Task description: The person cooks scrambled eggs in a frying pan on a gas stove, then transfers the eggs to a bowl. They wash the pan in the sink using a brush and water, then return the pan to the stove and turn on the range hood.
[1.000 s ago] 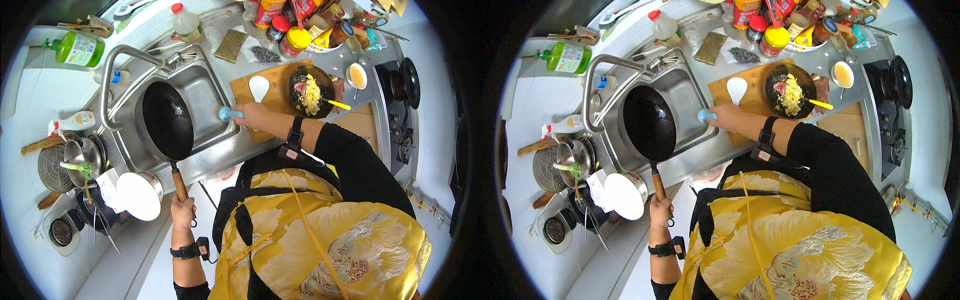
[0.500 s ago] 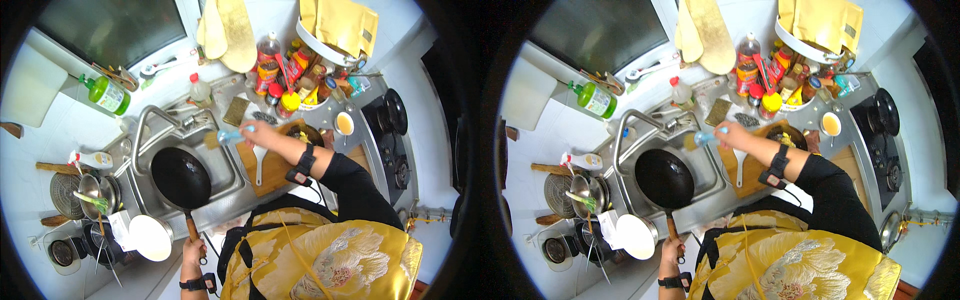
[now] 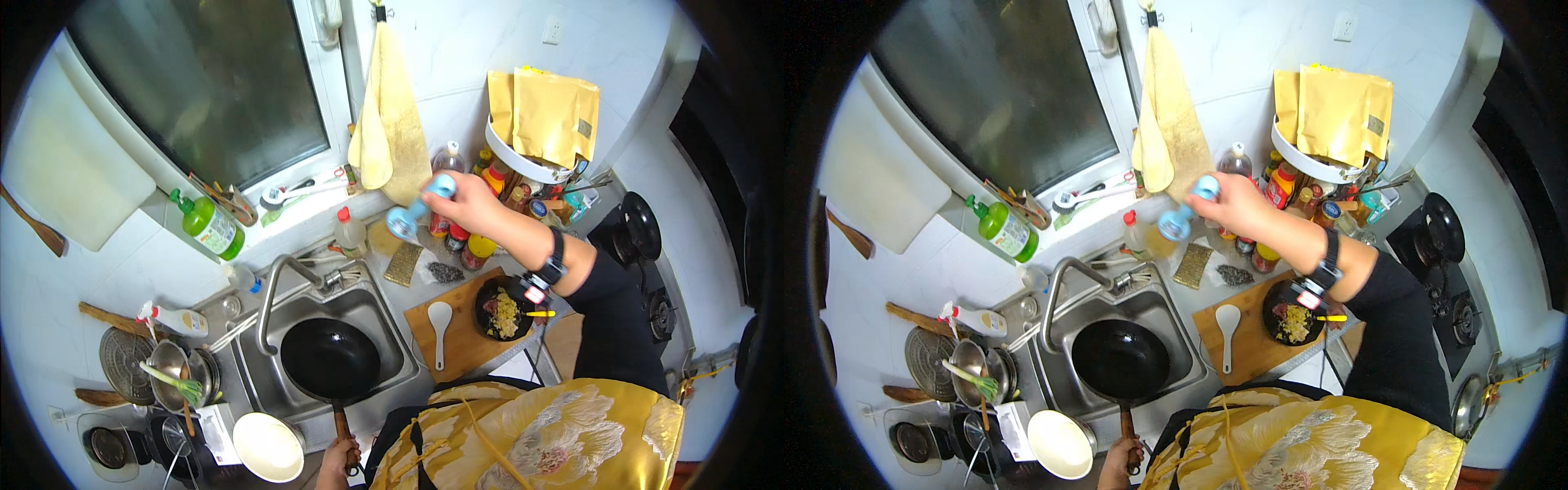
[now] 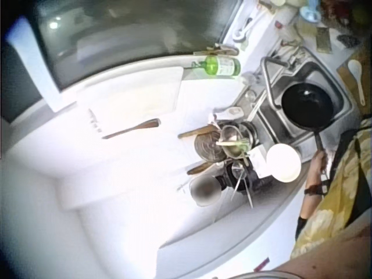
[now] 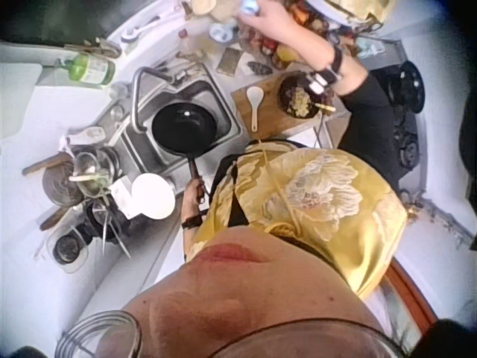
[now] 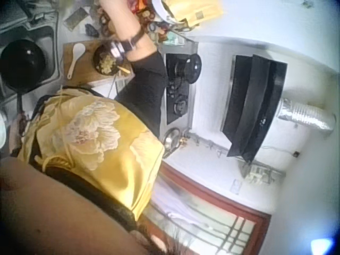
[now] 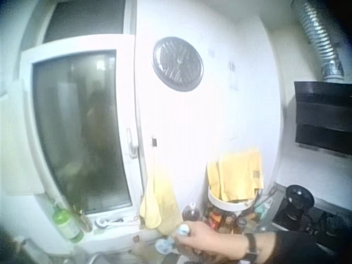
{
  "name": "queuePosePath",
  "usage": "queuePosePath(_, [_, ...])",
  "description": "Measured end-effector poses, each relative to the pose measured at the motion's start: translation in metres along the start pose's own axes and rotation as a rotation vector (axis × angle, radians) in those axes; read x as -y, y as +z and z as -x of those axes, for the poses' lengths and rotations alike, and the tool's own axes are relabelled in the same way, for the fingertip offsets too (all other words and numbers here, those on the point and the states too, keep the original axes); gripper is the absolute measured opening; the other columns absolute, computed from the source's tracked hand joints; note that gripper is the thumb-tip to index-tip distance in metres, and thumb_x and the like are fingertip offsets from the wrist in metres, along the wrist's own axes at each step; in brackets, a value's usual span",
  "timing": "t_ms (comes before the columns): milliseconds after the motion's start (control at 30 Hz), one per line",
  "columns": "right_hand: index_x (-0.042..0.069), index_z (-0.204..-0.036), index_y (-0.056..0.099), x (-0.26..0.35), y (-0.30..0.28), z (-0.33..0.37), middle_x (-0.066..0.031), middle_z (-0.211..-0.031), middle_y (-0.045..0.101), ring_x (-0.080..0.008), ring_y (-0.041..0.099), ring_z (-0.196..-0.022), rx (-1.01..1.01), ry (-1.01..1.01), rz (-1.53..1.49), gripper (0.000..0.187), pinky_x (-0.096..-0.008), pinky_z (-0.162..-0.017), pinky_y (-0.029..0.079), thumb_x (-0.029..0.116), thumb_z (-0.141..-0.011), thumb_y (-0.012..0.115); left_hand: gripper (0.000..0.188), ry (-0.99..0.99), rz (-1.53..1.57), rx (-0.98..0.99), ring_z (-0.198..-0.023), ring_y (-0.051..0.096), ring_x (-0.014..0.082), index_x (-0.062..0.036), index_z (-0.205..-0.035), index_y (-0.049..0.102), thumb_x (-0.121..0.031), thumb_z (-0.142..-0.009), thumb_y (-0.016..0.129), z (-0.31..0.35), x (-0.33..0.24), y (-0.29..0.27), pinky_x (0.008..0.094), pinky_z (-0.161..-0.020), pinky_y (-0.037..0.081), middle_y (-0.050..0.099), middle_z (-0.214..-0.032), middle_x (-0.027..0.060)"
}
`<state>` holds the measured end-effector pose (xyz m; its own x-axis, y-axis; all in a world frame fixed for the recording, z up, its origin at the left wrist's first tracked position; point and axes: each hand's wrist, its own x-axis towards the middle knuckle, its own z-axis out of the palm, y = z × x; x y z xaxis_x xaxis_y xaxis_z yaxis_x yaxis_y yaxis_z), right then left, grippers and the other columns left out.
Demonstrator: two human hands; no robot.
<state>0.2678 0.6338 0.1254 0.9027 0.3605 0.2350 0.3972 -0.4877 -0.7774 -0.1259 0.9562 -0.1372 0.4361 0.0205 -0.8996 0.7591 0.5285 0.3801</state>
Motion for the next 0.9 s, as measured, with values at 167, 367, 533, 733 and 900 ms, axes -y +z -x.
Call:
queuePosePath(167, [0.003, -0.097, 0.06, 0.021, -0.076, 0.074, 0.0011, -0.063, 0.054, -0.006, 0.047, -0.049, -0.094, 0.119, -0.091, 0.02, -0.0221, -0.045, 0.037, 0.023, -0.092, 0.06, 0.014, 0.039, -0.138, -0.021, -0.053, 0.045, 0.0107, -0.0086, -0.092, 0.055, -0.022, -0.089, 0.054, 0.02, -0.017, 0.007, 0.0251, -0.049, 0.037, 0.05, -0.065, -0.0014])
queuePosePath(367, [0.006, -0.095, 0.063, 0.046, -0.196, 0.196, 0.0035, -0.061, 0.05, -0.0048, 0.046, -0.048, -0.507, 0.336, 0.003, 0.029, -0.0196, -0.041, 0.035, 0.035, -0.091, 0.059, 0.018, -0.138, -0.103, 0.117, -0.05, 0.043, 0.0122, -0.0129, -0.081, 0.053, -0.03, -0.088, 0.057, -0.001, -0.032, 0.003, 0.0276, -0.045, 0.036, 0.048, -0.062, -0.0027])
queuePosePath(533, [0.004, -0.095, 0.063, 0.058, -0.252, 0.288, 0.0035, -0.055, 0.046, -0.0039, 0.041, -0.043, -0.862, 0.3, -0.069, 0.038, -0.018, -0.037, 0.03, 0.04, -0.091, 0.057, 0.017, -0.136, -0.227, 0.066, -0.051, 0.045, 0.0137, -0.0084, -0.081, 0.052, -0.023, -0.088, 0.055, -0.086, -0.016, -0.023, 0.0284, -0.046, 0.038, 0.048, -0.062, -0.0001])
queuePosePath(733, [0.003, -0.092, 0.062, 0.048, -0.279, 0.363, 0.0027, -0.051, 0.044, -0.0077, 0.04, -0.042, -1.029, 0.327, -0.197, 0.037, -0.022, -0.04, 0.029, 0.039, -0.094, 0.053, 0.017, -0.161, -0.424, 0.178, -0.052, 0.047, 0.0153, -0.0048, -0.079, 0.051, -0.019, -0.089, 0.052, -0.122, -0.01, -0.054, 0.0294, -0.049, 0.04, 0.048, -0.062, 0.0024])
queuePosePath(900, [0.014, -0.074, 0.046, 0.005, -0.292, 0.458, 0.0015, -0.055, 0.044, -0.0086, 0.038, -0.044, -1.433, 0.46, -0.399, 0.031, -0.0217, -0.042, 0.03, 0.036, -0.093, 0.058, 0.026, -0.238, -0.145, 0.341, -0.052, 0.046, 0.017, -0.0084, -0.07, 0.049, -0.023, -0.092, 0.049, -0.093, -0.015, -0.031, 0.0302, -0.052, 0.04, 0.047, -0.058, 0.0024])
